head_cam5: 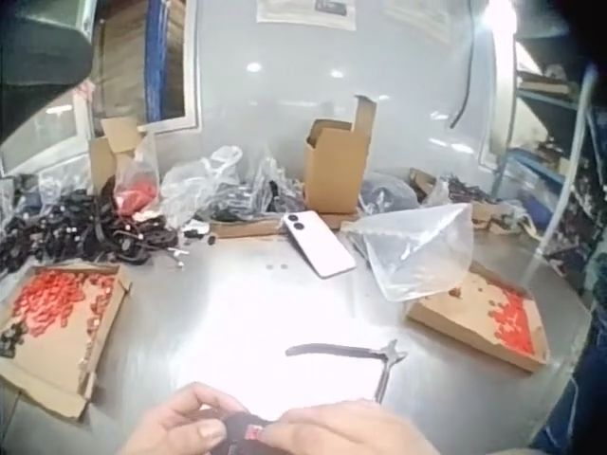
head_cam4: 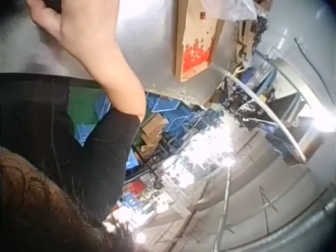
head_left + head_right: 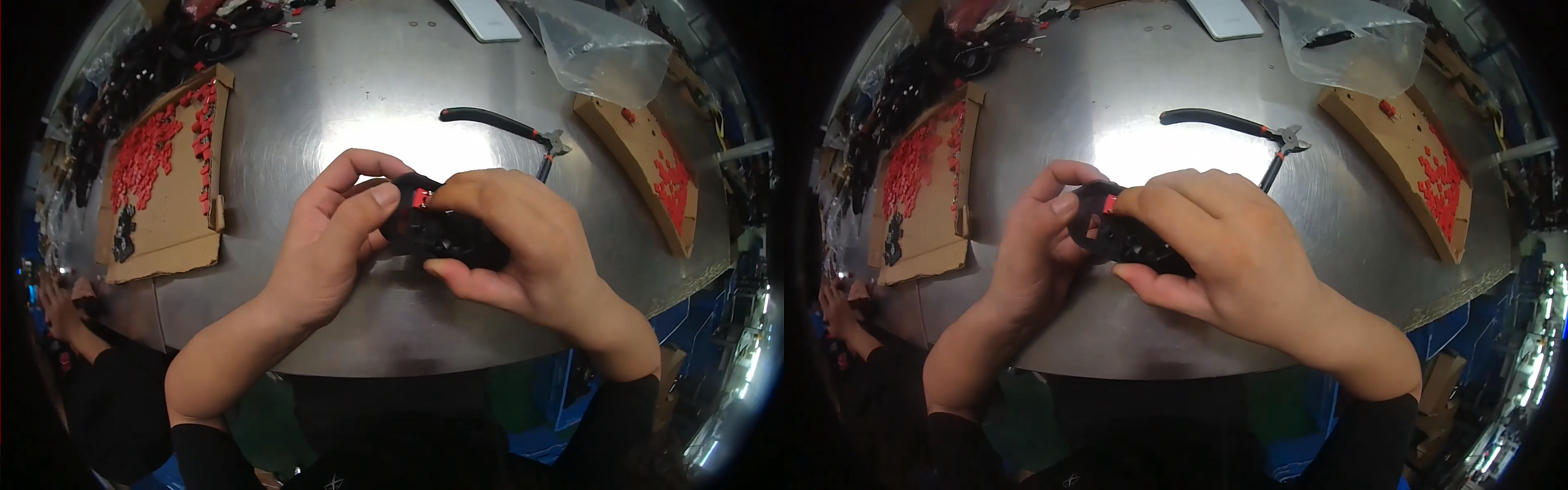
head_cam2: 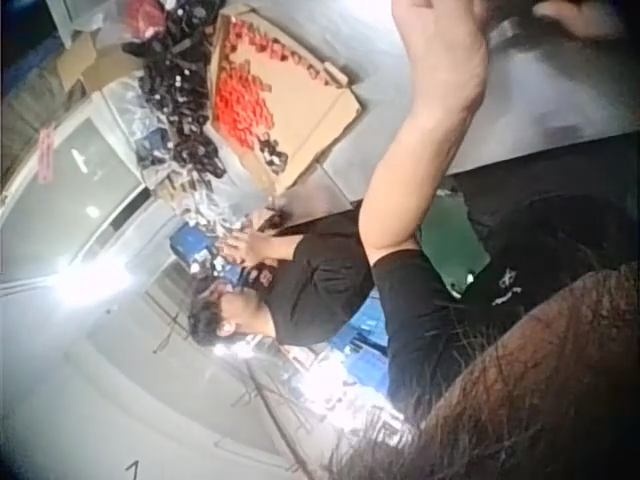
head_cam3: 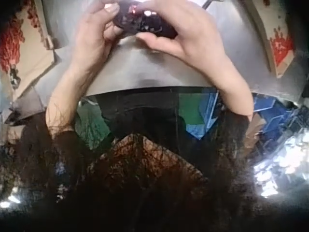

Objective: Assembling the internal and external casing components of a computer mouse.

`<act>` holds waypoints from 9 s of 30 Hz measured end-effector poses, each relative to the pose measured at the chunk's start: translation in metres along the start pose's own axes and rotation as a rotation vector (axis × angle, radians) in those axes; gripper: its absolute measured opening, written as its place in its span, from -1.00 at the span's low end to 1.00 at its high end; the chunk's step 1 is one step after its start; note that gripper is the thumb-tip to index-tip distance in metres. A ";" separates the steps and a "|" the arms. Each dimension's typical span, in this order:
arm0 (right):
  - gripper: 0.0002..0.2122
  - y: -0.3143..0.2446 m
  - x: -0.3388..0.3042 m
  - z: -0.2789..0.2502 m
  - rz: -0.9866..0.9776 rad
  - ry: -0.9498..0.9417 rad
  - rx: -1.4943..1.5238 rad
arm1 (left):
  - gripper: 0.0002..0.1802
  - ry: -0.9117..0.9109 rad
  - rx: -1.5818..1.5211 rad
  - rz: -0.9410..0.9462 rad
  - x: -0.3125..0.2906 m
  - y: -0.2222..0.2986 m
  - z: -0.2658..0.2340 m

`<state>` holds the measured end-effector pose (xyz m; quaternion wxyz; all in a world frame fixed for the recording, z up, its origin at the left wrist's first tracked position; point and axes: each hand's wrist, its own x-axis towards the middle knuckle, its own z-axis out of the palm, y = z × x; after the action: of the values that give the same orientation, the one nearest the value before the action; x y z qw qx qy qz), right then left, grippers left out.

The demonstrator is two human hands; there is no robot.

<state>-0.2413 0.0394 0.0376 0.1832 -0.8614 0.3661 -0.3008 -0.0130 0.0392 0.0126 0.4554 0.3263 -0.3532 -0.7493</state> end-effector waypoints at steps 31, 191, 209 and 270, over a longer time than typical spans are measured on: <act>-0.52 0.000 0.000 0.008 -0.043 -0.005 0.035 | -0.68 -0.112 0.017 0.099 0.000 -0.009 -0.008; -0.26 -0.014 -0.007 0.020 0.262 0.171 0.795 | -0.75 -0.054 0.552 0.706 -0.010 0.013 0.001; -0.17 -0.017 -0.011 0.001 0.325 0.025 0.715 | -0.69 -0.192 0.859 0.960 -0.003 0.014 -0.009; -0.67 -0.098 0.286 0.165 -0.146 -0.484 -0.336 | -0.57 -0.001 0.651 0.664 0.014 -0.001 -0.032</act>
<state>0.0755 -0.0916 0.0759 0.0982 -0.9503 0.2934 -0.0343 0.0076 0.0195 -0.0076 0.5444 0.3213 -0.6556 -0.4130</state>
